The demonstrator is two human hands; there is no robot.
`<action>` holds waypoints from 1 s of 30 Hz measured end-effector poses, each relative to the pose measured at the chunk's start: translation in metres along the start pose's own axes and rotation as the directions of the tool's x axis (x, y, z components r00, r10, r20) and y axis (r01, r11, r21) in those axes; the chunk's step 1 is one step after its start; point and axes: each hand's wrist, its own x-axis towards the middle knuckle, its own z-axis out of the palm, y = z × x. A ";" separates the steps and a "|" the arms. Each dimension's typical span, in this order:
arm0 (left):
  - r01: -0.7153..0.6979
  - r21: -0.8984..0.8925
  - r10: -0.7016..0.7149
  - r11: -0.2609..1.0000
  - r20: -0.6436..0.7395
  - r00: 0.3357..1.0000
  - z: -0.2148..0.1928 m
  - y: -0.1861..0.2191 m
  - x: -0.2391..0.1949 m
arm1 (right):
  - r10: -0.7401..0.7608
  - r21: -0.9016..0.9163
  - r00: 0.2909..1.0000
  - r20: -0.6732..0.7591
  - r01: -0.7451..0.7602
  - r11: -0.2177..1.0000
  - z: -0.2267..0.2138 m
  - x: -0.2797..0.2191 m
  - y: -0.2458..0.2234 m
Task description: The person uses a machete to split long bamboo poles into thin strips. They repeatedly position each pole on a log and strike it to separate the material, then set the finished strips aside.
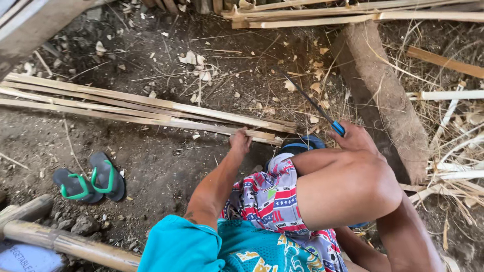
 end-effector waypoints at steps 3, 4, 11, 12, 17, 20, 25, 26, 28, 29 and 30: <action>-0.065 0.069 0.069 0.995 -0.060 0.996 -0.005 -0.012 0.004 | 0.074 0.027 0.997 0.010 -0.074 0.997 0.014 0.008 0.018; -0.115 0.110 0.125 0.987 -0.087 0.988 -0.008 -0.009 0.006 | 0.097 0.041 0.995 0.016 -0.097 0.994 0.019 0.006 0.024; -0.103 0.822 -0.054 0.560 0.161 0.986 -0.022 0.029 0.025 | 0.216 0.199 0.976 -0.008 -0.210 0.957 0.049 0.010 0.040; -0.202 0.813 0.037 0.547 0.217 0.976 -0.012 0.028 0.027 | 0.236 0.229 0.972 -0.008 -0.228 0.946 0.052 0.009 0.040; -0.413 0.759 0.214 0.504 0.354 0.910 0.076 0.039 0.023 | 0.185 0.281 0.980 -0.079 -0.156 0.947 0.056 0.019 0.050; -0.552 0.808 -0.011 -0.204 0.562 0.827 0.129 0.061 0.010 | 0.180 0.293 0.977 -0.117 -0.139 0.946 0.065 0.026 0.063; -0.631 0.457 -0.323 -0.627 0.585 0.744 0.186 0.034 -0.011 | 0.351 0.338 0.932 -0.092 -0.302 0.891 0.089 0.035 0.083; -0.623 0.443 -0.286 -0.645 0.616 0.734 0.195 0.026 -0.005 | 0.376 0.362 0.921 -0.096 -0.320 0.876 0.095 0.032 0.087; -0.618 0.408 -0.203 -0.672 0.701 0.684 0.214 0.011 0.015 | 0.387 0.378 0.912 -0.133 -0.315 0.871 0.103 0.025 0.096; -0.619 0.391 -0.156 -0.681 0.749 0.644 0.226 0.005 0.027 | 0.370 0.367 0.914 -0.163 -0.292 0.883 0.107 0.022 0.100; -0.619 0.374 -0.108 -0.690 0.793 0.599 0.239 -0.001 0.037 | 0.353 0.356 0.916 -0.193 -0.270 0.895 0.109 0.019 0.104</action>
